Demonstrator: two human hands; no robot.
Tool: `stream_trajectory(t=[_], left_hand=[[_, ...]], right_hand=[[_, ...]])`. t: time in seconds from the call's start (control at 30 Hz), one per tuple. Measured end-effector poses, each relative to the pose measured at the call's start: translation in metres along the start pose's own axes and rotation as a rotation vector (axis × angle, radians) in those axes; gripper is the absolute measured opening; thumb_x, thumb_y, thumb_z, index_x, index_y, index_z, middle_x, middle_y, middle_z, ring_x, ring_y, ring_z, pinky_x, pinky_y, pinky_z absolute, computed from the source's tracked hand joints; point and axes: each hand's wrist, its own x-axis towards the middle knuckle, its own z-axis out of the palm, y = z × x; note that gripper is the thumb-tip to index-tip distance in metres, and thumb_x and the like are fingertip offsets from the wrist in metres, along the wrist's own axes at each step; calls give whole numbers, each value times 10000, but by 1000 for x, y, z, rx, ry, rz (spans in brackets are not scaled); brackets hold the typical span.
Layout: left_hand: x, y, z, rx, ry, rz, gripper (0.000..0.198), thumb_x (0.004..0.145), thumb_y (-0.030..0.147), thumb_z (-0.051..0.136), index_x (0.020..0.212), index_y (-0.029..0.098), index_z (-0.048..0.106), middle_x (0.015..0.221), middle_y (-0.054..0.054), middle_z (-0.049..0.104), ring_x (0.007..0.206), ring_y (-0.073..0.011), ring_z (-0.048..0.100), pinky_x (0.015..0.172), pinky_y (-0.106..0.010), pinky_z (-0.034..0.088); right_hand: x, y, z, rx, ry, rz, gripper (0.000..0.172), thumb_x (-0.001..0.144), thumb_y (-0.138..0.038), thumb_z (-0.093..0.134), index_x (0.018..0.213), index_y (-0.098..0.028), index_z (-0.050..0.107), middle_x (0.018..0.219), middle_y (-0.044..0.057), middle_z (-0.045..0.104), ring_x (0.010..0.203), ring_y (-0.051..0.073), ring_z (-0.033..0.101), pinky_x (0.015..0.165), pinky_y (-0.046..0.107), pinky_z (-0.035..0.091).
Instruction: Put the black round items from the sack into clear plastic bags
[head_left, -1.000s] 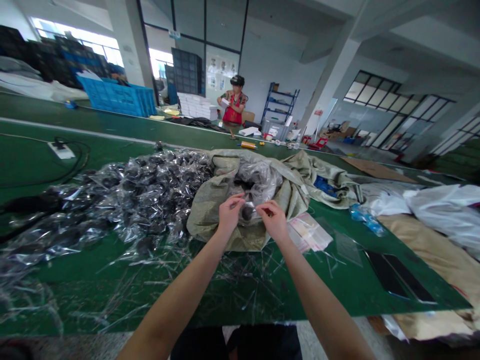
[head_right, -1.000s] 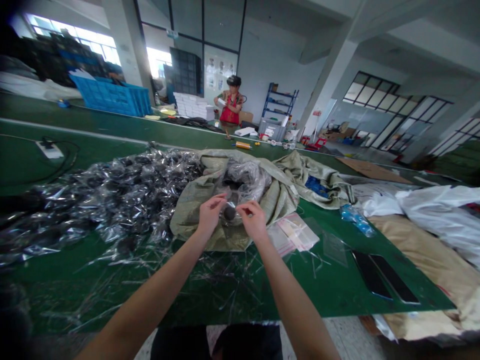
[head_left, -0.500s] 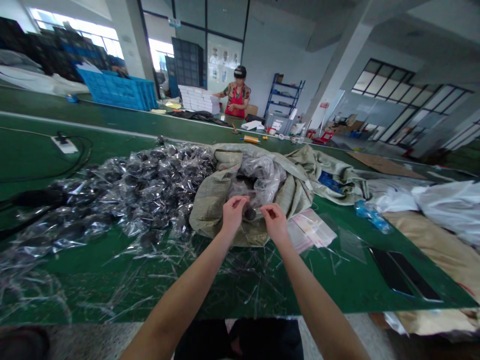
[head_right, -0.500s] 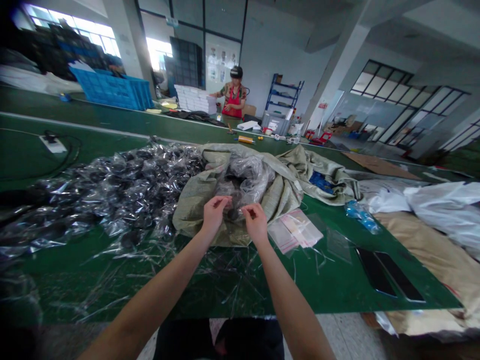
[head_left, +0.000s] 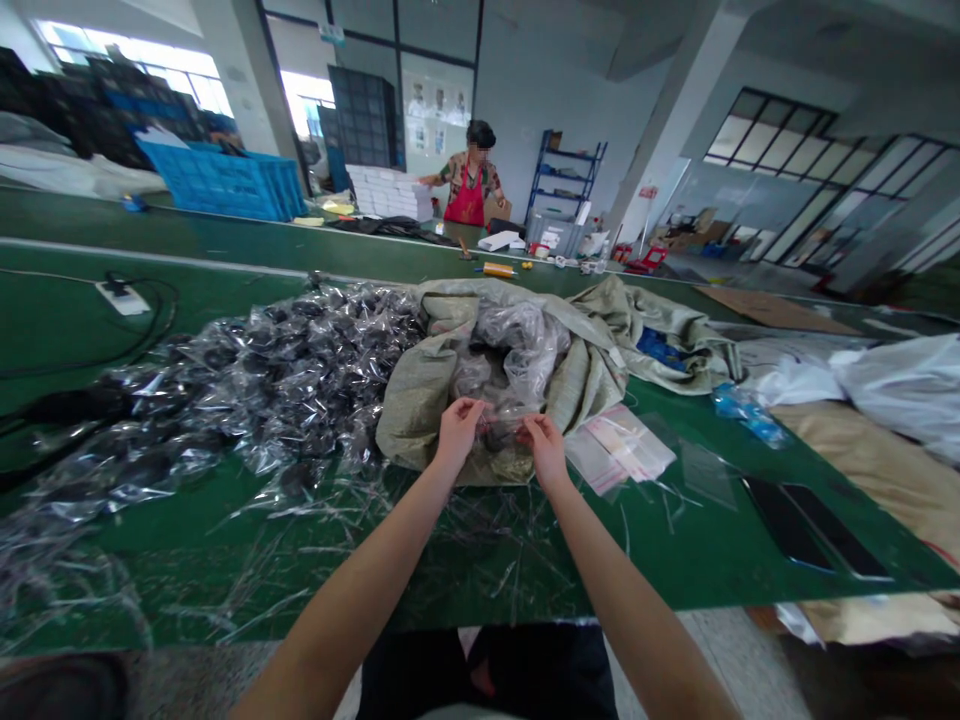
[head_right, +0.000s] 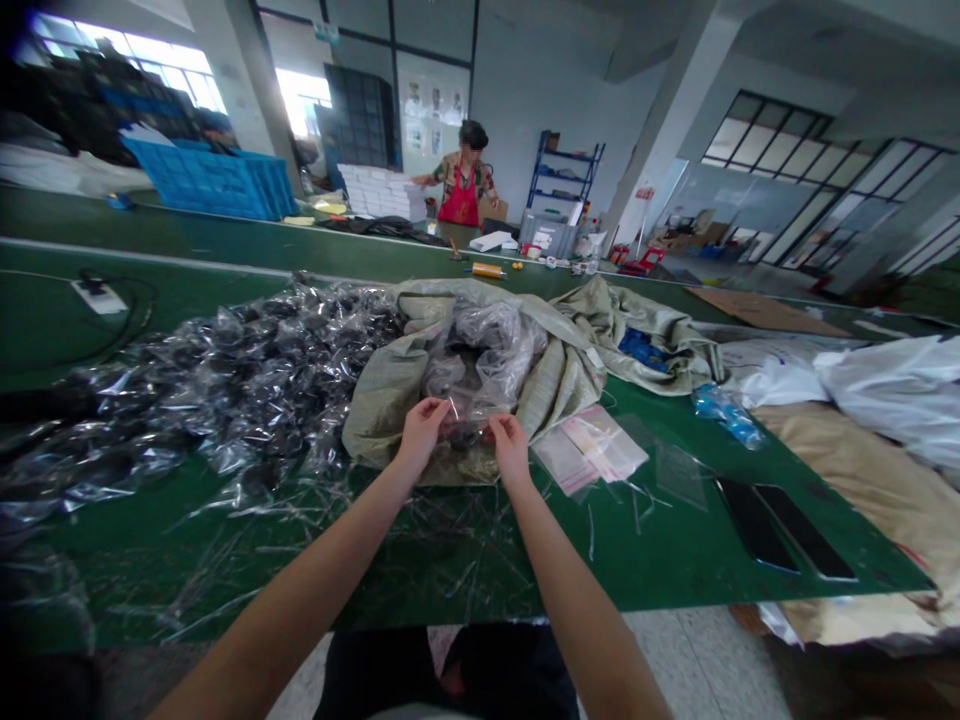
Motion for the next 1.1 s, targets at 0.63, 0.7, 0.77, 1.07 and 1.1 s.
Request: stream_trajectory(t=[0.63, 0.7, 0.77, 1.07, 1.1], left_hand=[[14, 20, 11, 1296, -220, 944, 170, 887, 194, 518, 1005, 172, 640, 1009, -94, 666, 987, -206, 586, 918, -374, 466], [22, 27, 19, 1435, -311, 968, 179, 892, 189, 515, 997, 170, 659, 988, -90, 679, 951, -204, 590, 907, -373, 460], [30, 32, 22, 1547, -349, 963, 172, 895, 193, 516, 951, 168, 676, 943, -83, 688, 914, -199, 591, 882, -363, 456], [44, 38, 21, 1789, -254, 1120, 190, 895, 198, 514, 782, 150, 659, 773, -69, 681, 805, -199, 590, 756, -346, 414], [44, 37, 21, 1790, -233, 1123, 191, 890, 190, 517, 764, 153, 655, 755, -65, 679, 789, -195, 589, 746, -343, 413]], right_hand=[[39, 3, 12, -174, -126, -129, 262, 774, -393, 625, 894, -180, 720, 842, 50, 734, 772, 195, 672, 759, 343, 551], [44, -1, 14, -205, -170, -177, 261, 791, -352, 591, 943, -181, 718, 906, 58, 740, 809, 194, 679, 780, 342, 553], [49, -5, 15, -249, -206, -217, 269, 798, -320, 571, 974, -180, 717, 950, 66, 739, 832, 194, 680, 789, 340, 552], [72, -24, 19, -433, -289, -368, 244, 821, -310, 537, 874, -179, 735, 895, 75, 748, 796, 200, 679, 771, 335, 534], [72, -25, 19, -445, -292, -376, 242, 821, -307, 534, 861, -178, 735, 883, 75, 748, 786, 200, 679, 761, 330, 531]])
